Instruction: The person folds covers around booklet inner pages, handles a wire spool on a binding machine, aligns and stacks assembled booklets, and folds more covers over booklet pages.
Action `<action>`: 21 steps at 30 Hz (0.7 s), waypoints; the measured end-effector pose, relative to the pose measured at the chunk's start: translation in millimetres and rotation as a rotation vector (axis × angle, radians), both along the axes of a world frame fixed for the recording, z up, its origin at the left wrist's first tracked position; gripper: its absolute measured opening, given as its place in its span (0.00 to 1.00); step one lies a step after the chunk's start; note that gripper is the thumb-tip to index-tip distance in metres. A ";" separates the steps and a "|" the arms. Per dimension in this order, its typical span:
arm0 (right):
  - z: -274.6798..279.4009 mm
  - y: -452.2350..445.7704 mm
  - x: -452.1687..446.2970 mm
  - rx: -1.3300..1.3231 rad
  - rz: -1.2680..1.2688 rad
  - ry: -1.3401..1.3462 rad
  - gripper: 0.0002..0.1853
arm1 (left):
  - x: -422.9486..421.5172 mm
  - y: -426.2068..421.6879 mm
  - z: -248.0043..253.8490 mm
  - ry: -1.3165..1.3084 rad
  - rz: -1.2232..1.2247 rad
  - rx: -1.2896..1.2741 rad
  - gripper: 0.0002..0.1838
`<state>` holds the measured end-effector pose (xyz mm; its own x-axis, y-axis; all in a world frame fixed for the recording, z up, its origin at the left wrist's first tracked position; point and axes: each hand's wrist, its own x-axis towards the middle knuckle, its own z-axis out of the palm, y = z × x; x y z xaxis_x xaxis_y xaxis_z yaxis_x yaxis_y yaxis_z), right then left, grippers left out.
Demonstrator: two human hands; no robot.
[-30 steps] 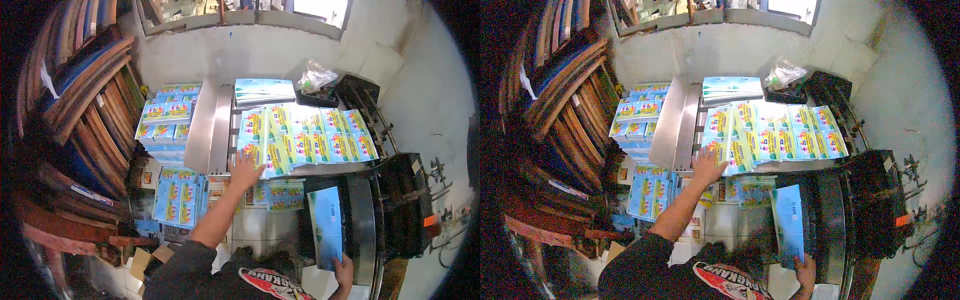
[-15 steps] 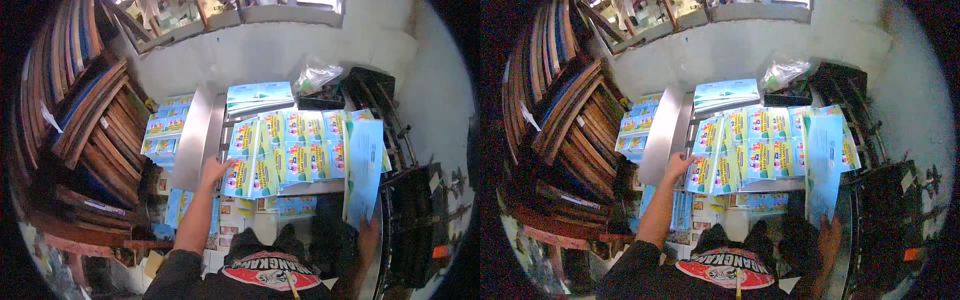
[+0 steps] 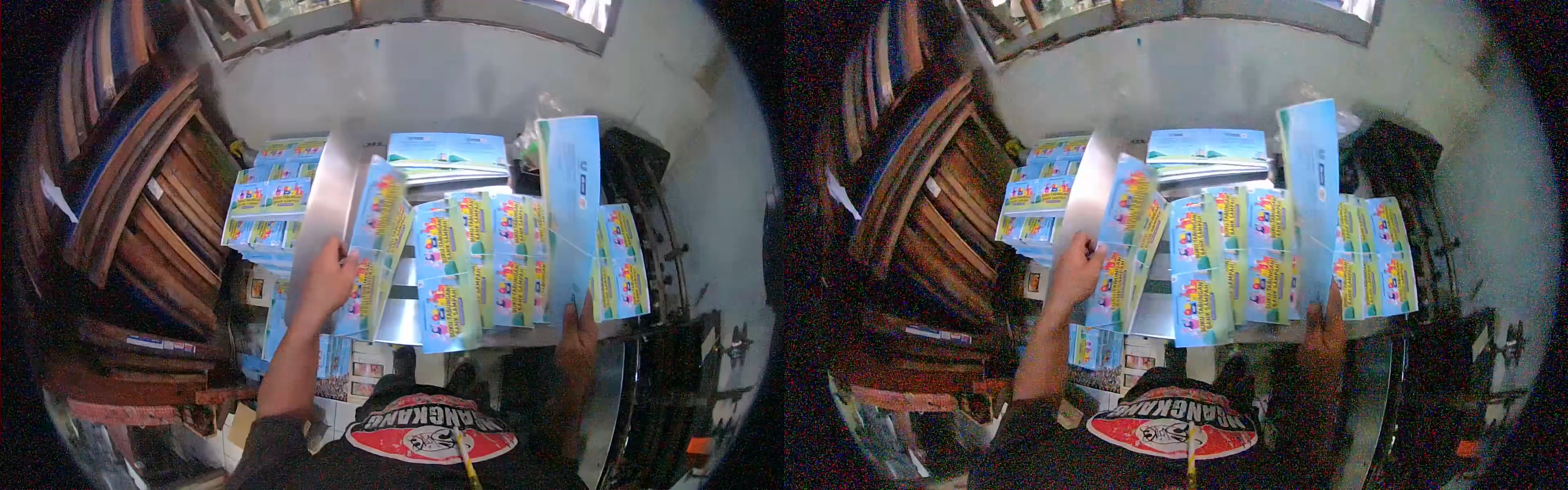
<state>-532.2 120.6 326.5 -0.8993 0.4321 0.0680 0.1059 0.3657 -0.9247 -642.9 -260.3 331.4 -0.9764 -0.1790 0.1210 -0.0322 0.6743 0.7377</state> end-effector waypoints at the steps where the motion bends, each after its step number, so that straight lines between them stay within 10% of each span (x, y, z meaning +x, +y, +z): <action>1: 6.6 -18.9 -9.8 -0.058 0.029 0.024 0.24 | -4.8 -5.1 4.7 0.005 -0.023 -0.045 0.12; 15: -4.9 -83.7 -37.8 -0.314 -0.089 0.104 0.25 | -27.8 -72.7 71.1 0.272 0.062 0.222 0.14; 21: -4.4 -223.6 -54.9 0.677 0.639 0.125 0.36 | 12.5 20.7 0.5 0.033 -0.371 0.512 0.19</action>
<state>-587.0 -103.0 322.1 -0.9217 -0.3074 0.2364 -0.3861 0.7846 -0.4851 -630.4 -239.6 331.9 -0.9819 0.1271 0.1406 0.1639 0.1977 0.9665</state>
